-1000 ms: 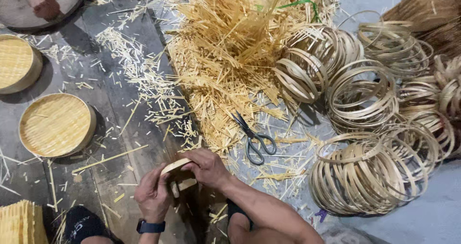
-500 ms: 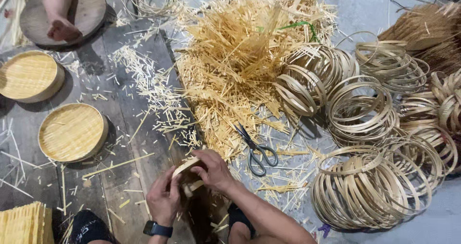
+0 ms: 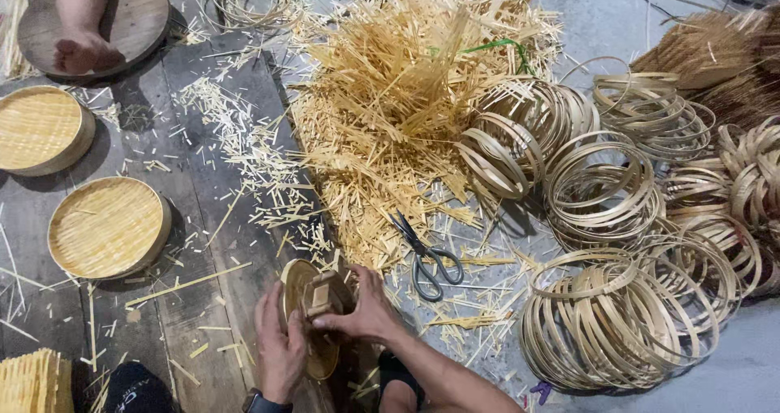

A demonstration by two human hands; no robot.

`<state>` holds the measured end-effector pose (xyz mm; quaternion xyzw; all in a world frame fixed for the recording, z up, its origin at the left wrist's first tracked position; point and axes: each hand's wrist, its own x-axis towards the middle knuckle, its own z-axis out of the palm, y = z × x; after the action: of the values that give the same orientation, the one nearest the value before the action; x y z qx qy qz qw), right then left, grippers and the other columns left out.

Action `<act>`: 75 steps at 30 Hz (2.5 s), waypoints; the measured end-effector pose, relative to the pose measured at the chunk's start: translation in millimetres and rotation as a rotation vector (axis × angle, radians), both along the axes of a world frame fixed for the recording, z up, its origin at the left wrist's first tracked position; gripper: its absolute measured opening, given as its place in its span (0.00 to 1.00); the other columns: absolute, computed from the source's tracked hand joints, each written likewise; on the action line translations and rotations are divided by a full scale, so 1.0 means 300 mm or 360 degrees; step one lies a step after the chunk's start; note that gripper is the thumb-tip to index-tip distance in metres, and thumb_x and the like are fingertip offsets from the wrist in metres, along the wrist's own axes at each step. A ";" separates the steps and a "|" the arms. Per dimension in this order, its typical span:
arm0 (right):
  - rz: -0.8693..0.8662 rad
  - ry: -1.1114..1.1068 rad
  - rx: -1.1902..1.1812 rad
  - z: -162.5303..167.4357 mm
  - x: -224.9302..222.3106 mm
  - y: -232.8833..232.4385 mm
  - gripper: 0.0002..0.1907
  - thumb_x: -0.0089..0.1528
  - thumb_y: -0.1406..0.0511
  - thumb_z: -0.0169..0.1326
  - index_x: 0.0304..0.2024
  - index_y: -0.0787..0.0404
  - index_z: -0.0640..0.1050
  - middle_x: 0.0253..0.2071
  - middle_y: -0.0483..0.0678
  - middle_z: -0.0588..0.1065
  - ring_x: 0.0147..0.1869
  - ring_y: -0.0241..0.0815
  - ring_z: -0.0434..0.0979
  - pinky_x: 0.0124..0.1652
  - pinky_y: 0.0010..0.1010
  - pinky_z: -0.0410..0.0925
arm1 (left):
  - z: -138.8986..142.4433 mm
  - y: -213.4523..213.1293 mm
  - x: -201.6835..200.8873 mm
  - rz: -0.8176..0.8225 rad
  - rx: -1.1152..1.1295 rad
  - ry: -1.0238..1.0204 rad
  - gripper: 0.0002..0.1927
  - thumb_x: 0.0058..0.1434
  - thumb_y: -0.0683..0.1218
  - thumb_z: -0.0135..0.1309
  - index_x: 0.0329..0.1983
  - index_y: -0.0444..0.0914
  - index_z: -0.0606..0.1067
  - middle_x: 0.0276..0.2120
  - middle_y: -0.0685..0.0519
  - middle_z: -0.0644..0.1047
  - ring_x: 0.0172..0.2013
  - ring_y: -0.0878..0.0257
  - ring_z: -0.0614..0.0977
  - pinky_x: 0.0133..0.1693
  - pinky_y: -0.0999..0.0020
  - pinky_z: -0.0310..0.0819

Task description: The person sits on the floor of a bamboo craft workshop and assembles round bamboo baskets. They hold a woven bamboo mat over a round wooden form, trim the overhanging mat edges with scissors, press a bent bamboo rim ring around the edge, and set finished baskets aside with completed ones.

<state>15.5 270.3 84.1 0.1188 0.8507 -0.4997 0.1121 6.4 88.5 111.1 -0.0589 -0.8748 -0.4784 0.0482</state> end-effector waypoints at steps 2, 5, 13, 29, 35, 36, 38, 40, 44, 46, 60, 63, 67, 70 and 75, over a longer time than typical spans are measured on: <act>0.0168 -0.0026 -0.0318 0.002 -0.007 0.002 0.72 0.39 0.45 0.74 0.72 0.66 0.48 0.67 0.61 0.60 0.70 0.57 0.65 0.68 0.43 0.61 | -0.008 0.003 0.015 -0.0105 0.0049 0.0041 0.29 0.64 0.41 0.47 0.70 0.33 0.64 0.64 0.37 0.69 0.64 0.45 0.72 0.64 0.55 0.64; 0.0289 0.0012 -0.0020 0.024 -0.001 -0.001 0.64 0.43 0.47 0.71 0.73 0.65 0.57 0.67 0.63 0.64 0.71 0.59 0.66 0.67 0.43 0.63 | -0.004 0.006 0.029 0.0010 0.0141 -0.0033 0.28 0.63 0.47 0.53 0.66 0.34 0.66 0.61 0.39 0.72 0.62 0.47 0.74 0.62 0.57 0.67; 0.0467 -0.0344 0.0221 0.119 0.013 -0.055 0.63 0.39 0.47 0.70 0.64 0.78 0.59 0.61 0.69 0.67 0.65 0.63 0.71 0.62 0.42 0.67 | 0.047 -0.015 0.012 0.0244 -0.0265 -0.0647 0.25 0.71 0.60 0.39 0.55 0.41 0.78 0.41 0.38 0.82 0.43 0.41 0.83 0.45 0.51 0.76; 0.0307 -0.0228 0.0253 0.108 0.078 -0.108 0.56 0.43 0.45 0.70 0.60 0.73 0.62 0.58 0.61 0.66 0.63 0.57 0.68 0.62 0.45 0.64 | 0.048 -0.045 -0.047 0.0174 -0.0588 -0.0290 0.26 0.70 0.64 0.38 0.45 0.46 0.82 0.31 0.39 0.81 0.33 0.39 0.83 0.33 0.46 0.76; 0.0216 -0.0112 0.0249 0.149 0.096 -0.119 0.52 0.43 0.45 0.68 0.59 0.69 0.66 0.58 0.61 0.68 0.62 0.58 0.71 0.60 0.46 0.66 | -0.027 -0.084 -0.063 0.0194 -0.0598 -0.0393 0.25 0.71 0.64 0.42 0.42 0.45 0.83 0.30 0.39 0.81 0.34 0.38 0.82 0.34 0.46 0.75; 0.0220 -0.0126 0.0232 0.153 0.098 -0.120 0.53 0.43 0.45 0.68 0.59 0.70 0.65 0.58 0.62 0.67 0.62 0.59 0.70 0.60 0.46 0.66 | -0.039 -0.090 -0.062 0.0201 -0.0581 -0.0390 0.25 0.71 0.64 0.43 0.42 0.45 0.83 0.30 0.38 0.81 0.34 0.38 0.82 0.35 0.46 0.75; 0.0220 -0.0161 0.0189 0.160 0.111 -0.125 0.55 0.44 0.45 0.69 0.60 0.72 0.63 0.59 0.64 0.65 0.62 0.61 0.70 0.60 0.47 0.66 | -0.055 -0.112 -0.049 0.0204 -0.0554 -0.0387 0.24 0.69 0.65 0.44 0.43 0.46 0.83 0.29 0.36 0.80 0.34 0.38 0.82 0.35 0.45 0.75; 0.0225 -0.0126 0.0202 0.165 0.120 -0.128 0.54 0.44 0.45 0.69 0.60 0.71 0.64 0.59 0.64 0.65 0.62 0.62 0.70 0.60 0.48 0.66 | -0.061 -0.126 -0.033 0.0134 -0.0395 -0.0300 0.24 0.70 0.64 0.43 0.43 0.44 0.81 0.29 0.37 0.79 0.34 0.38 0.82 0.34 0.46 0.75; 0.0231 -0.0066 0.0286 0.176 0.136 -0.132 0.56 0.45 0.44 0.69 0.60 0.74 0.61 0.59 0.66 0.65 0.62 0.64 0.69 0.60 0.49 0.66 | -0.055 -0.128 -0.036 0.0196 -0.0461 -0.0389 0.24 0.71 0.63 0.43 0.45 0.43 0.81 0.29 0.35 0.79 0.36 0.35 0.81 0.34 0.44 0.74; 0.0215 -0.0100 0.0258 0.186 0.147 -0.133 0.55 0.45 0.43 0.68 0.60 0.72 0.63 0.59 0.65 0.66 0.62 0.63 0.71 0.60 0.48 0.66 | -0.051 -0.128 -0.031 0.0188 -0.0431 -0.0449 0.24 0.72 0.63 0.41 0.43 0.43 0.81 0.30 0.36 0.79 0.36 0.35 0.81 0.35 0.45 0.74; -0.0066 -0.0171 -0.0832 -0.030 0.236 0.085 0.58 0.42 0.43 0.65 0.67 0.66 0.63 0.60 0.58 0.70 0.65 0.50 0.71 0.64 0.41 0.65 | -0.404 -0.444 -0.030 0.0778 0.0846 -0.1142 0.24 0.78 0.54 0.42 0.60 0.29 0.74 0.51 0.36 0.80 0.54 0.44 0.80 0.57 0.50 0.72; -0.0315 -0.0160 -0.1095 -0.091 0.295 0.110 0.54 0.43 0.48 0.65 0.66 0.69 0.65 0.60 0.58 0.71 0.65 0.50 0.70 0.65 0.39 0.61 | -0.466 -0.462 -0.008 0.0786 0.1129 -0.1407 0.24 0.75 0.54 0.45 0.58 0.28 0.75 0.48 0.37 0.80 0.50 0.46 0.80 0.53 0.52 0.73; -0.0467 -0.0306 -0.1336 -0.097 0.341 0.101 0.54 0.41 0.53 0.66 0.66 0.65 0.63 0.59 0.55 0.71 0.65 0.49 0.69 0.66 0.38 0.60 | -0.494 -0.441 -0.004 0.0664 0.0633 -0.1644 0.23 0.72 0.53 0.49 0.54 0.28 0.77 0.45 0.39 0.81 0.45 0.48 0.81 0.48 0.54 0.75; -0.0415 -0.0287 -0.1561 -0.075 0.360 0.078 0.53 0.41 0.55 0.67 0.66 0.67 0.62 0.60 0.55 0.70 0.66 0.49 0.68 0.67 0.40 0.59 | -0.463 -0.440 -0.006 0.0613 0.0471 -0.1670 0.22 0.69 0.53 0.52 0.52 0.28 0.78 0.42 0.40 0.82 0.41 0.51 0.82 0.44 0.55 0.76; -0.0471 -0.0354 -0.1783 -0.116 0.423 0.058 0.53 0.44 0.60 0.68 0.68 0.63 0.60 0.64 0.53 0.68 0.70 0.49 0.65 0.70 0.41 0.56 | -0.442 -0.462 0.038 0.0575 0.0279 -0.1562 0.21 0.65 0.52 0.57 0.47 0.28 0.80 0.37 0.42 0.83 0.35 0.54 0.83 0.38 0.57 0.79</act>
<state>142.3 287.8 49.3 0.2107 0.4144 -0.8678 0.1754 18.0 -50.1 -21.6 0.3278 -0.7474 -0.5052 -0.2806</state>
